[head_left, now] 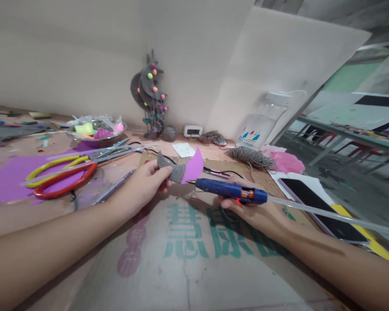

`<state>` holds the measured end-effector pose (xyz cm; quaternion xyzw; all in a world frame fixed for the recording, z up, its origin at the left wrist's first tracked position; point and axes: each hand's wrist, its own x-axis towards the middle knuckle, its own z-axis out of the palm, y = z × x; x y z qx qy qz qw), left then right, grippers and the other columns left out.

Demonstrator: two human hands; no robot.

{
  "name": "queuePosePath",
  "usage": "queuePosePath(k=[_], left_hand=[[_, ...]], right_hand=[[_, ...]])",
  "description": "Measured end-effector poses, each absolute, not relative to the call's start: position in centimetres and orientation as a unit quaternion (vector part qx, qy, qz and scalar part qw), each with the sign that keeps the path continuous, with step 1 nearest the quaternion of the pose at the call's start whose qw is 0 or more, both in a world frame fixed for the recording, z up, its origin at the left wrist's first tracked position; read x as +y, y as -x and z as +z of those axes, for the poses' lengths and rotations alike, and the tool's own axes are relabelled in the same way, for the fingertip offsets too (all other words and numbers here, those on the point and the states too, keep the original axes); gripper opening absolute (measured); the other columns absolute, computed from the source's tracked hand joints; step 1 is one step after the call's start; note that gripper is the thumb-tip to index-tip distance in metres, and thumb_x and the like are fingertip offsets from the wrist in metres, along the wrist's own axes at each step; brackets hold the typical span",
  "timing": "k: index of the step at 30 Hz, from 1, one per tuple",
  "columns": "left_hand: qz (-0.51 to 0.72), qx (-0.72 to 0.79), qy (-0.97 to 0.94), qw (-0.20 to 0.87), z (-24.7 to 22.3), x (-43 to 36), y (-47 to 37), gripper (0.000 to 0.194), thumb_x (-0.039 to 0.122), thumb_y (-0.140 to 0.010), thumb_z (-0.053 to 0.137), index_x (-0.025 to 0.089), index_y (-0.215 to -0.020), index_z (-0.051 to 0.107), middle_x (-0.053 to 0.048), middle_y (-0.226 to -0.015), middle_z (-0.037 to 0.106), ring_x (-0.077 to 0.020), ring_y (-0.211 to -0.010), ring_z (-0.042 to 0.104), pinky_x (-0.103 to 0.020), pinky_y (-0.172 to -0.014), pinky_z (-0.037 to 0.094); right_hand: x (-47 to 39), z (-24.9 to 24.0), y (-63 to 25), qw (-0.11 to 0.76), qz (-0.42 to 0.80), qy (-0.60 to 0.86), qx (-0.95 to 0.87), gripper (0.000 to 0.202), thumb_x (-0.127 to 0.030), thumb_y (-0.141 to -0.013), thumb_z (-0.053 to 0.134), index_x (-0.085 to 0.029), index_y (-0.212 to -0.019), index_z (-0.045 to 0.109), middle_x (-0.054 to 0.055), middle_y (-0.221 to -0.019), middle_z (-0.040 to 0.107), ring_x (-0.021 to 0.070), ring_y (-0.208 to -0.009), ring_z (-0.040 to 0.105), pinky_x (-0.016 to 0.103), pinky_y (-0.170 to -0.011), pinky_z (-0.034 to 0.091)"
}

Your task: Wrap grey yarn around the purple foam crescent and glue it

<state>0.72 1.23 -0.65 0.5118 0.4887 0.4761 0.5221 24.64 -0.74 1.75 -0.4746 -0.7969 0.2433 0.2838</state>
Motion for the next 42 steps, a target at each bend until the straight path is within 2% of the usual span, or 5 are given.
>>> queuePosePath(k=[6,16,31,42], left_hand=[[0.465,0.491,-0.539,0.503,-0.88,1.27,-0.6,0.02,0.032,-0.078,0.054,0.017,-0.066,0.05,0.005,-0.054,0.052,-0.006,-0.043,0.047,-0.015,-0.039,0.032],[0.466,0.488,-0.541,0.502,-0.77,1.22,-0.6,0.018,0.03,-0.078,0.053,0.017,-0.067,0.05,0.005,-0.054,0.052,-0.0058,-0.042,0.047,-0.015,-0.038,0.031],[0.46,0.491,-0.556,0.488,-0.87,0.99,-0.58,0.019,0.032,-0.079,0.053,0.018,-0.066,0.049,0.005,-0.054,0.052,-0.0065,-0.043,0.046,-0.016,-0.04,0.032],[0.455,0.494,-0.569,0.474,-0.94,1.13,-0.47,0.02,0.032,-0.079,0.052,0.018,-0.065,0.05,0.004,-0.054,0.053,-0.0074,-0.043,0.047,-0.017,-0.041,0.033]], right_hand=[[-1.12,1.99,-24.0,0.288,0.242,0.466,-0.8,0.023,-0.04,-0.072,0.065,-0.018,-0.072,0.06,0.006,-0.074,0.064,0.0208,-0.071,0.059,0.031,-0.06,0.046],[-0.92,1.33,-24.17,0.296,0.209,0.48,-0.799,0.025,-0.042,-0.07,0.067,-0.02,-0.068,0.056,0.001,-0.063,0.055,0.0169,-0.06,0.051,0.029,-0.052,0.04],[-0.9,1.23,-24.16,0.268,0.21,0.488,-0.804,0.025,-0.043,-0.072,0.065,-0.021,-0.068,0.054,0.0,-0.063,0.054,0.0154,-0.056,0.049,0.028,-0.049,0.038],[-0.96,1.19,-24.14,0.255,0.217,0.505,-0.796,0.026,-0.043,-0.072,0.065,-0.02,-0.069,0.054,-0.001,-0.062,0.054,0.0133,-0.059,0.049,0.025,-0.053,0.037]])
